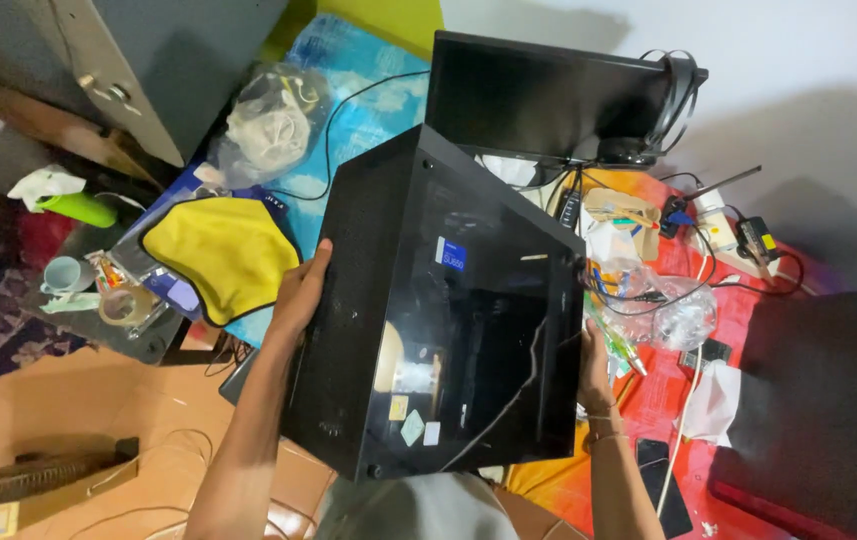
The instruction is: The person handles a computer case, removes the side panel, and uses a screwdriver on the back of the chassis.
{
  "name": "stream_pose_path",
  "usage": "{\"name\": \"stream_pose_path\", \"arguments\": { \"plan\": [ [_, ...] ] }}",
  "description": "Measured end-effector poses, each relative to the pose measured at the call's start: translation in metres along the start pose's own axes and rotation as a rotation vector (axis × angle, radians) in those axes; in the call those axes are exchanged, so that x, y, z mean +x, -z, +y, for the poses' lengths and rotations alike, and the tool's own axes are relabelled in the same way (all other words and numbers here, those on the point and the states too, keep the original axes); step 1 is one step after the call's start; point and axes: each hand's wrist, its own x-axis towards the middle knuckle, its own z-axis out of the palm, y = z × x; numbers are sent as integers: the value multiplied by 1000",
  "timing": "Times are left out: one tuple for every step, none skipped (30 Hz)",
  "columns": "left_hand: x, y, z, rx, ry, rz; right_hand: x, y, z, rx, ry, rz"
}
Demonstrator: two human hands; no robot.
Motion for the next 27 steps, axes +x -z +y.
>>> {"name": "stream_pose_path", "arguments": {
  "plan": [
    [-3,8,4,0,-10,-5,0,-6,5,5,9,4],
    [-10,17,7,5,24,8,-3,-11,10,11,-12,9],
    [-16,25,10,10,57,21,-5,-14,15,17,-32,14],
    [-15,37,3,11,70,22,17,-9,34,11,-43,14],
    [-15,49,-5,38,70,49,39,-2,53,-1,-34,-7],
    [-11,59,-7,63,56,76,66,3,69,-5,-13,-31],
    [-19,68,-4,63,54,78,42,-25,53,-4,-11,-32],
    [-29,79,-1,103,101,110,17,-52,36,1,-32,-84],
    [-39,89,2,144,149,142,-8,-79,19,7,-54,-135],
    [-57,90,14,139,157,153,3,-84,23,0,-59,-146],
    [-75,92,26,118,193,176,13,-90,27,-15,-85,-190],
    [-92,94,40,100,229,197,22,-96,31,-28,-112,-231],
    [-90,102,30,98,237,205,33,-103,40,-32,-118,-240],
    [-87,108,20,139,249,245,45,-110,47,-39,-120,-270],
    [-85,114,9,181,261,285,56,-116,55,-45,-122,-301],
    [-91,114,7,175,266,294,44,-127,48,-51,-124,-310],
    [-96,115,5,160,230,312,32,-137,42,-65,-144,-325],
    [-100,115,4,145,190,332,22,-148,34,-77,-160,-342],
    [-105,112,8,138,190,344,52,-142,56,-82,-157,-354],
    [-110,108,12,132,146,369,81,-135,78,-104,-205,-348],
    [-114,104,16,127,103,393,110,-128,100,-126,-252,-341],
    [-114,103,10,122,104,401,117,-127,106,-131,-251,-349],
    [-114,100,4,74,36,428,125,-125,112,-120,-265,-354],
    [-113,96,0,29,-34,448,132,-121,118,-106,-280,-352],
    [-114,95,-1,27,-33,449,138,-119,120,-107,-279,-353],
    [-114,93,-3,52,-52,444,145,-116,122,-106,-290,-353],
    [-114,92,-4,76,-71,439,151,-113,124,-105,-301,-353]
  ]
}}
